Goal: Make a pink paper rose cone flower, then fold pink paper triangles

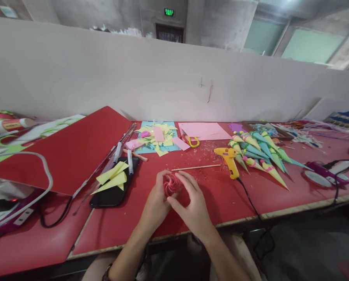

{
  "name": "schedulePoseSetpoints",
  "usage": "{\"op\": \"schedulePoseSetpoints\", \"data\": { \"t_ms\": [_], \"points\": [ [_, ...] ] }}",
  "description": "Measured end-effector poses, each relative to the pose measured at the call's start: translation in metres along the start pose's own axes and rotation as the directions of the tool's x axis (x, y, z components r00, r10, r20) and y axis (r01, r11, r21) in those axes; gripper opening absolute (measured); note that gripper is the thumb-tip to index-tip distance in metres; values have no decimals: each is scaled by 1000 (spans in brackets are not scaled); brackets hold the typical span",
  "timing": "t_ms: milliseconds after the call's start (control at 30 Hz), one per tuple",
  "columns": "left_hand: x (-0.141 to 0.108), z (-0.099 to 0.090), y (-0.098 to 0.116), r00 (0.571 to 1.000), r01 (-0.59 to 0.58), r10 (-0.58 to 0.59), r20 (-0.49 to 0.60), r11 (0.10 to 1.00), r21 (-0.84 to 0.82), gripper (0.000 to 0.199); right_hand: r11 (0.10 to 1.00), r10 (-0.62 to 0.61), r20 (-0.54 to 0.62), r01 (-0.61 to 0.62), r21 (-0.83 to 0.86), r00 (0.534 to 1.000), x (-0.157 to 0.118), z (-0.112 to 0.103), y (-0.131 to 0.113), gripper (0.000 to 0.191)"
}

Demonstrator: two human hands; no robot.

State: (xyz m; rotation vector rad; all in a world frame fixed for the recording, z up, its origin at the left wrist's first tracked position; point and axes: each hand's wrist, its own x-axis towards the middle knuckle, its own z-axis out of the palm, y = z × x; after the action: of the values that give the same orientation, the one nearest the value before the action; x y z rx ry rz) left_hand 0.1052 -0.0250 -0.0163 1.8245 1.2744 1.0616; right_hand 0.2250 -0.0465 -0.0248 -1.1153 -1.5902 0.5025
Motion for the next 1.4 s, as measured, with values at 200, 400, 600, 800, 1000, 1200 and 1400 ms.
{"op": "schedulePoseSetpoints", "data": {
  "t_ms": [200, 400, 600, 800, 1000, 1200, 1400],
  "points": [
    [-1, -2, 10, 978, 131, -201, 59, 805, 578, 23, 999, 42, 63, -40, -31, 997, -2, 5, 2, 49],
    [-1, 0, 1, 994, -52, 103, -38, 744, 666, 22, 998, 44, 47, -41, -54, 998, 0, 6, 4, 33],
    [1, 3, -10, 988, -148, 154, 5, 938, 313, 36, 999, -29, 19, 29, -25, 999, 1, 1, 3, 37],
    [-1, 4, 2, 992, -123, 124, -9, 992, 41, 36, 995, -98, 17, 98, 19, 995, 1, -3, 0, 36],
    [-2, 4, 7, 983, -178, 176, -46, 983, -45, 41, 989, -145, -21, 144, -37, 989, 0, -4, -2, 33],
    [-3, 7, 9, 978, -203, 199, -55, 977, -73, 43, 993, -111, -13, 111, -32, 994, 0, -5, -4, 29],
    [-4, 8, 9, 974, -224, 214, -75, 960, -166, 48, 996, -83, 10, 84, -8, 996, -3, -6, -9, 37]
  ]
}}
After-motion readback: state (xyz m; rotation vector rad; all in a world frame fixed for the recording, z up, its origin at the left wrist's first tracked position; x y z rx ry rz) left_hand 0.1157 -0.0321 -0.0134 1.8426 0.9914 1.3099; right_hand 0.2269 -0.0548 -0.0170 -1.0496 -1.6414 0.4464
